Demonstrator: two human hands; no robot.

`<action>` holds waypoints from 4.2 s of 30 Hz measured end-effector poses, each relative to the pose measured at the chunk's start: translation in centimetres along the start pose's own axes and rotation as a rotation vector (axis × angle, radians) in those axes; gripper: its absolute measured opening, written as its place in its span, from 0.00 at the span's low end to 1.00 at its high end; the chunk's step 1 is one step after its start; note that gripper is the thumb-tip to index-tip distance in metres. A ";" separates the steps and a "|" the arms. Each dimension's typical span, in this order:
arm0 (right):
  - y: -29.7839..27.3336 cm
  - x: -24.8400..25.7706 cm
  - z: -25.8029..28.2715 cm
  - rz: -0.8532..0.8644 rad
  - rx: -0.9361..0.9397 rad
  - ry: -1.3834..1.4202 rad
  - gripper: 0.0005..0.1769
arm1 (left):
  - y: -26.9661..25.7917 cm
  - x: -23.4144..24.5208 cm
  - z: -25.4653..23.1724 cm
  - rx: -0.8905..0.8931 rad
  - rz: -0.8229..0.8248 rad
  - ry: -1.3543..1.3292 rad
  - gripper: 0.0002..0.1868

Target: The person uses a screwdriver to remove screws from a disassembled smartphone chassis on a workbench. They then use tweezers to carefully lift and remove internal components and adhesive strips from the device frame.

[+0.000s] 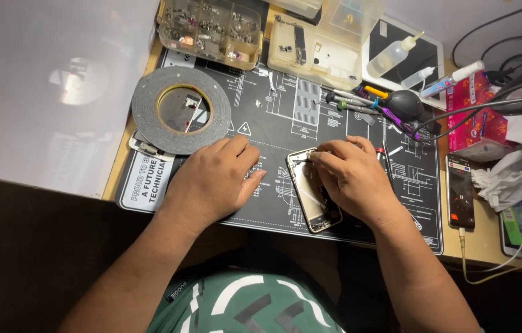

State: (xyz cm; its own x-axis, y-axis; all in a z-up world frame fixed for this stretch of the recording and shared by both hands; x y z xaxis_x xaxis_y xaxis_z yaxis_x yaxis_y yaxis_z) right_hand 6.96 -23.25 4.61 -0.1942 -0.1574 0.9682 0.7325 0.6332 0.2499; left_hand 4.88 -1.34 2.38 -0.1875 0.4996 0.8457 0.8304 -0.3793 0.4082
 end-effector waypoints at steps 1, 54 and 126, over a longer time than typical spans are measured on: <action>0.0 -0.1 -0.1 -0.001 -0.001 0.001 0.07 | 0.1 0.1 0.0 -0.001 0.001 0.001 0.11; -3.3 1.2 -4.9 -0.444 -0.302 0.416 0.09 | 0.1 0.6 -0.6 -0.001 -0.077 -0.020 0.11; -3.0 0.5 -1.9 -0.247 -0.164 0.319 0.14 | 0.1 0.1 -0.6 0.088 0.064 -0.017 0.10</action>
State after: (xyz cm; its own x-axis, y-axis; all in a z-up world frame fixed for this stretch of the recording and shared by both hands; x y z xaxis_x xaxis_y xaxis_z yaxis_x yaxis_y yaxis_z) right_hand 5.90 -26.64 4.33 -0.1841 -0.5318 0.8266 0.7884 0.4223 0.4473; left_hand 4.63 -1.75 2.71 -0.1246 0.4902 0.8627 0.8834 -0.3410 0.3214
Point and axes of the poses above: each hand's wrist, its own y-axis towards the middle knuckle, its own x-axis out of the back of the hand, z = x × y, the point moved 6 cm from there along y, towards the middle knuckle, and after that the axes turned 3 degrees about y, right-handed, at the moved point
